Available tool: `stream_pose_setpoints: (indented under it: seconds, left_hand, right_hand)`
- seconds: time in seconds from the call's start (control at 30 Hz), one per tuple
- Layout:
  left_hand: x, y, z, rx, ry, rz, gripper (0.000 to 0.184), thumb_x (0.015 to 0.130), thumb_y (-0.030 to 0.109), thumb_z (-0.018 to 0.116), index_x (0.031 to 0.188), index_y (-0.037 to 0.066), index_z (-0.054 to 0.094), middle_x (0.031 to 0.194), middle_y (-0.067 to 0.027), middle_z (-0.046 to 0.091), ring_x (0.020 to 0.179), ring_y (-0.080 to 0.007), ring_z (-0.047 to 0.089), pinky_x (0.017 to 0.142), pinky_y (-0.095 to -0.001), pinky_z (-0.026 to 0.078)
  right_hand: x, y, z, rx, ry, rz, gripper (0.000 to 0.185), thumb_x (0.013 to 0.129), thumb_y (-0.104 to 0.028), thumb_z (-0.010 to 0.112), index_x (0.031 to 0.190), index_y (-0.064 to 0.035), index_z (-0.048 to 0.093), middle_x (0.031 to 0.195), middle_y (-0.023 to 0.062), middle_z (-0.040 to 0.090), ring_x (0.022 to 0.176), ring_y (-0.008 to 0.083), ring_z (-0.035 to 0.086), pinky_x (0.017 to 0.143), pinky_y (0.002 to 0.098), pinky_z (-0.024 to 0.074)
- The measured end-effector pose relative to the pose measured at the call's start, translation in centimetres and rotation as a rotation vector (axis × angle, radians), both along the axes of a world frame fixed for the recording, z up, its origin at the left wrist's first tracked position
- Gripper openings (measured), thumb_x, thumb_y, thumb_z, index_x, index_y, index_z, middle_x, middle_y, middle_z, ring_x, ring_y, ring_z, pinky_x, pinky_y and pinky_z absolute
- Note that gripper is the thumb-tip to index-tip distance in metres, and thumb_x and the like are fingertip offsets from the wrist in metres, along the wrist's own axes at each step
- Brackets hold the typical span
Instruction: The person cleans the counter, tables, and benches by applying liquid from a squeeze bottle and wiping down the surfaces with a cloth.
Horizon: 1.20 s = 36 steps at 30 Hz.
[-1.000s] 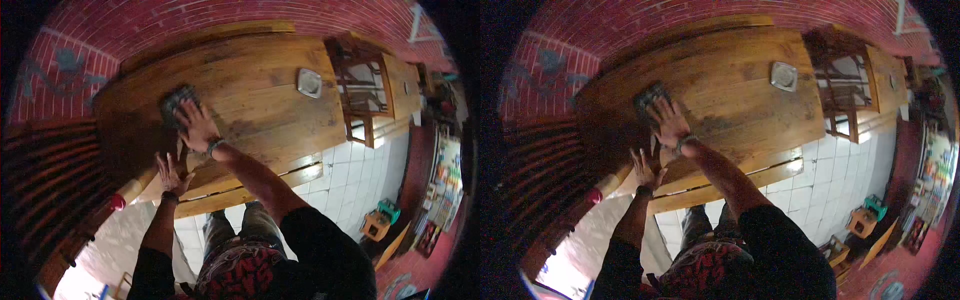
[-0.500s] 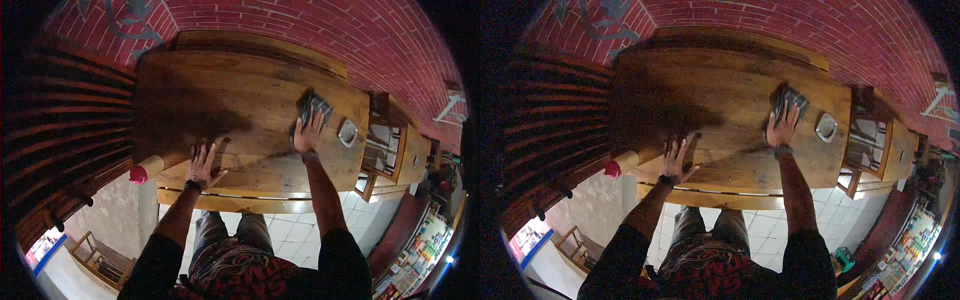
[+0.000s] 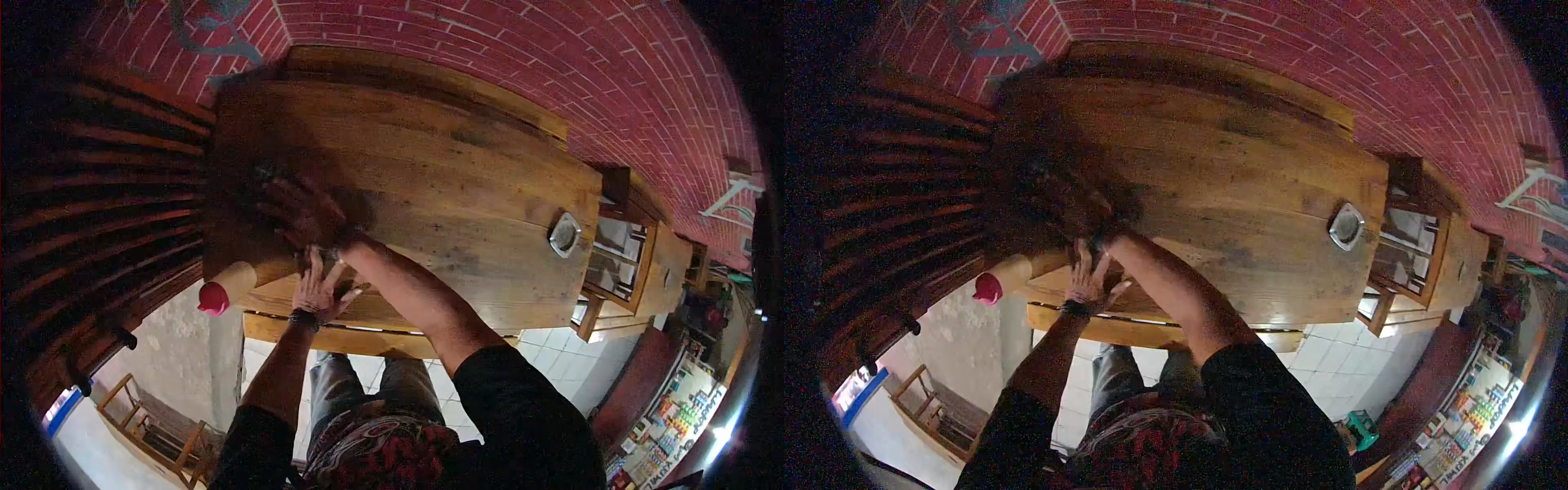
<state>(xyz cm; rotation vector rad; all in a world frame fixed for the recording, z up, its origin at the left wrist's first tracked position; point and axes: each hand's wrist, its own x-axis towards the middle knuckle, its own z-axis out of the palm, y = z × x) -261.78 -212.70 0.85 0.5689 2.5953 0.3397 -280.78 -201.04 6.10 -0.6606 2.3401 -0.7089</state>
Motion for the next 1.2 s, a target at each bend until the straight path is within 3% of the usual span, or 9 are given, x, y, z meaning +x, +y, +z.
stream_pose_setpoints:
  seconds: [0.03, 0.1, 0.27, 0.5, 0.73, 0.8, 0.97, 1.13, 1.2]
  left_hand:
    - [-0.1, 0.0, -0.5, 0.012, 0.002, -0.003, 0.106, 0.092, 0.077, 0.058, 0.169, 0.013, 0.021, 0.169, -0.0389, 0.005, 0.155, -0.0550, 0.024, 0.121, -0.0623, 0.031]
    - [0.4, -0.2, -1.1, 0.145, -0.029, 0.120, 0.106, 0.093, 0.075, 0.059, 0.169, 0.012, 0.022, 0.170, -0.0374, 0.006, 0.156, -0.0547, 0.022, 0.122, -0.0615, 0.031]
    - [-1.0, 0.6, 0.4, 0.191, 0.110, -0.010, 0.099, 0.095, 0.061, 0.067, 0.169, 0.012, 0.023, 0.173, -0.0276, 0.015, 0.159, -0.0520, 0.015, 0.127, -0.0653, 0.018]
    - [-0.8, 0.6, 0.0, 0.088, 0.133, -0.031, 0.098, 0.099, 0.072, 0.050, 0.171, 0.016, 0.014, 0.176, -0.0220, 0.011, 0.163, -0.0424, 0.007, 0.130, -0.0634, 0.003]
    - [-0.8, 0.6, 0.4, 0.115, 0.106, -0.018, 0.096, 0.097, 0.075, 0.048, 0.170, 0.019, 0.024, 0.177, -0.0198, 0.013, 0.163, -0.0417, 0.010, 0.131, -0.0614, 0.003]
    - [-1.1, 0.6, 0.3, 0.174, 0.081, -0.003, 0.090, 0.098, 0.072, 0.048, 0.169, 0.020, 0.027, 0.176, -0.0183, 0.018, 0.163, -0.0396, 0.011, 0.131, -0.0603, 0.002]
    - [-1.6, 0.5, 0.8, 0.231, 0.089, 0.045, 0.086, 0.099, 0.070, 0.050, 0.167, 0.019, 0.032, 0.174, -0.0176, 0.026, 0.162, -0.0382, 0.017, 0.130, -0.0610, 0.009]
    - [-0.4, 0.4, -0.6, 0.284, 0.142, 0.061, 0.084, 0.101, 0.068, 0.049, 0.165, 0.016, 0.036, 0.171, -0.0187, 0.032, 0.161, -0.0373, 0.023, 0.131, -0.0598, 0.009]
    - [-3.3, 0.6, 2.6, -0.037, -0.471, -0.124, 0.086, 0.100, 0.068, 0.050, 0.165, 0.014, 0.035, 0.169, -0.0201, 0.036, 0.160, -0.0380, 0.024, 0.131, -0.0602, 0.008]
  right_hand:
    - [0.1, 1.1, -0.7, 0.150, -0.157, 0.127, 0.058, 0.105, -0.041, 0.052, 0.159, -0.0193, 0.048, 0.170, 0.0198, 0.032, 0.158, 0.0408, 0.027, 0.128, 0.0618, 0.0176]
    - [1.4, 8.0, -7.7, -0.309, 0.423, -0.312, 0.059, 0.106, -0.044, 0.051, 0.161, -0.0216, 0.045, 0.173, 0.0179, 0.027, 0.159, 0.0388, 0.025, 0.129, 0.0598, 0.0179]
    - [8.7, 26.7, -6.8, 0.347, 0.805, -0.759, 0.068, 0.103, -0.046, 0.058, 0.158, -0.0062, 0.045, 0.167, 0.0218, 0.038, 0.154, 0.0414, 0.034, 0.125, 0.0576, 0.0271]
    - [34.6, 29.2, -7.1, 0.448, 0.651, -0.974, 0.072, 0.109, -0.051, 0.042, 0.168, -0.0101, 0.031, 0.171, 0.0279, 0.025, 0.158, 0.0472, 0.022, 0.129, 0.0596, 0.0130]
    - [13.8, 21.6, -5.3, 0.419, 0.571, -0.626, 0.071, 0.108, -0.052, 0.043, 0.166, -0.0115, 0.035, 0.172, 0.0270, 0.024, 0.160, 0.0452, 0.022, 0.128, 0.0616, 0.0158]
    - [4.4, 16.9, -4.5, 0.408, 0.588, -0.578, 0.070, 0.109, -0.051, 0.045, 0.171, -0.0231, 0.025, 0.177, 0.0183, 0.015, 0.163, 0.0397, 0.016, 0.129, 0.0601, 0.0145]
    - [-12.7, 4.2, -8.7, 0.184, 0.906, -0.369, 0.066, 0.107, -0.043, 0.051, 0.167, -0.0214, 0.034, 0.173, 0.0190, 0.028, 0.160, 0.0392, 0.025, 0.127, 0.0619, 0.0174]
    - [-8.8, -10.3, -4.6, -0.065, 0.894, -0.040, 0.065, 0.104, -0.043, 0.056, 0.162, -0.0198, 0.041, 0.165, 0.0198, 0.039, 0.154, 0.0406, 0.033, 0.125, 0.0619, 0.0232]
    - [-3.8, -12.3, -4.4, -0.198, 0.801, 0.070, 0.065, 0.102, -0.043, 0.059, 0.159, -0.0184, 0.045, 0.164, 0.0198, 0.040, 0.153, 0.0408, 0.035, 0.125, 0.0614, 0.0247]
